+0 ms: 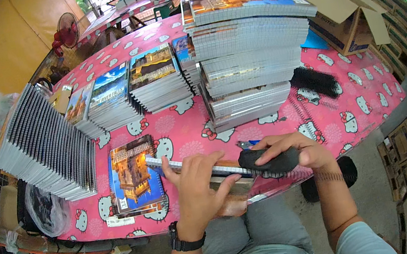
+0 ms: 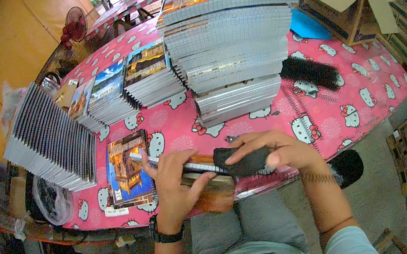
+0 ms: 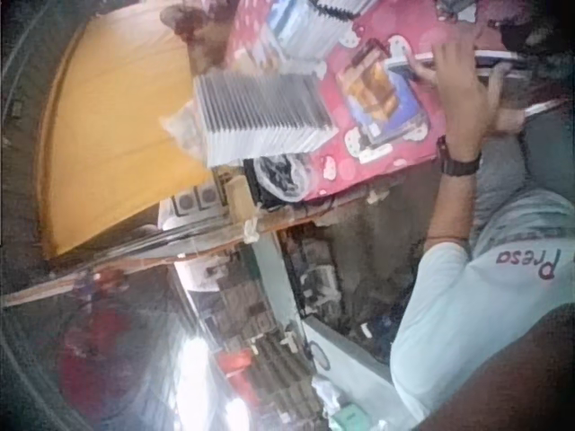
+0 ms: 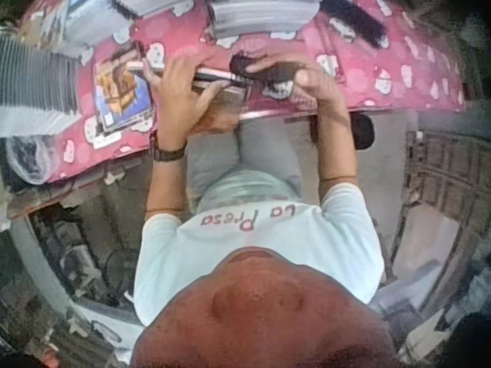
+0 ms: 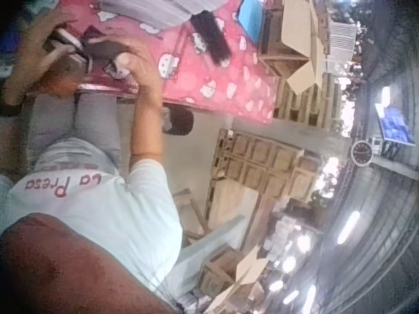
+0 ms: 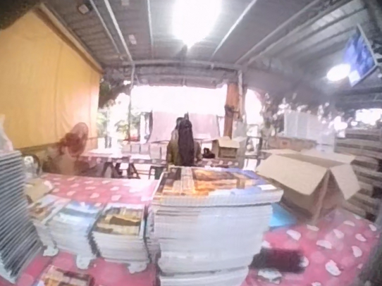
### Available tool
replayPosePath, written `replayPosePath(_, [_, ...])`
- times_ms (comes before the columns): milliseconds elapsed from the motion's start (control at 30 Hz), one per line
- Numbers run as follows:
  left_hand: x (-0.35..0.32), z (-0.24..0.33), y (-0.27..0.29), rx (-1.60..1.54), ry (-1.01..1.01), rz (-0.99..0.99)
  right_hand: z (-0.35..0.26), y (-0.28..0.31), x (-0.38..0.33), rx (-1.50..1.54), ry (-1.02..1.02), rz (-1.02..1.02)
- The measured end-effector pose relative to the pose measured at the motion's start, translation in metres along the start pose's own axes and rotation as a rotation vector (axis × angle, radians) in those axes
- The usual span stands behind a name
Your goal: The person uses a blue binding tool to secure the spiral spines on stacks of books, then handles the bound books by hand.
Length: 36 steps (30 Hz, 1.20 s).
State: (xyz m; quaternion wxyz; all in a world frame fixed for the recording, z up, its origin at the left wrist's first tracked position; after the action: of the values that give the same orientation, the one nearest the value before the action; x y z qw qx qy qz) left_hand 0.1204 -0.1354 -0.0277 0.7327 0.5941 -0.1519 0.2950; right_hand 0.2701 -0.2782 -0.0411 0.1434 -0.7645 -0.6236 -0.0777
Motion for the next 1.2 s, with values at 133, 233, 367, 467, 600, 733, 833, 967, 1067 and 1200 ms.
replayPosePath(133, [0.0, -0.002, 0.003, -0.026, -0.009, 0.012, -0.001, 0.019, 0.011, -0.455, -0.173, -0.009])
replayPosePath(233, [-0.001, -0.005, -0.001, -0.041, 0.003, 0.016, -0.021, 0.0, 0.02, -0.325, -0.103, -0.195])
replayPosePath(367, [-0.004, -0.003, 0.002, -0.044, 0.037, -0.042, -0.02, 0.01, 0.031, -0.503, -0.191, -0.062])
replayPosePath(467, [0.002, -0.002, 0.002, -0.027, 0.017, -0.03, -0.019, -0.001, 0.033, -0.472, -0.116, -0.176])
replayPosePath(600, [-0.007, -0.011, -0.004, -0.013, 0.071, 0.005, -0.014, -0.002, 0.031, -0.125, -0.001, -0.082])
replayPosePath(733, [-0.012, -0.027, 0.008, -0.036, 0.137, 0.167, 0.01, 0.01, 0.035, -0.832, -0.217, 0.035])
replayPosePath(833, [-0.029, -0.058, 0.008, -0.332, 0.273, 0.402, 0.003, -0.002, 0.037, -0.238, -0.065, 0.006])
replayPosePath(967, [-0.027, -0.076, -0.019, -0.985, 0.461, 0.334, 0.004, 0.0, 0.048, -0.507, -0.16, 0.03])
replayPosePath(1067, [-0.034, -0.079, -0.026, -1.105, 0.558, 0.348, 0.01, 0.001, 0.05, -0.184, -0.144, 0.027])
replayPosePath(1200, [-0.033, -0.075, -0.027, -1.102, 0.542, 0.352, 0.019, -0.011, 0.057, -0.363, -0.103, -0.032])
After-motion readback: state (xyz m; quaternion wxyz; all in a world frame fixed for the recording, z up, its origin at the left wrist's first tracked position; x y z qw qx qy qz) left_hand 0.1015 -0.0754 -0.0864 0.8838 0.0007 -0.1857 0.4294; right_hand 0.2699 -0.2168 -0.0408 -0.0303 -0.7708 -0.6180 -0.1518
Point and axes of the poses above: each hand's wrist, its own x-axis towards the middle knuckle, its own y-axis out of the back of the hand, z = x × y, the point moved 4 cm from there along x, towards the middle knuckle, and after that the axes turned 13 degrees about x, right-handed, at the moved point
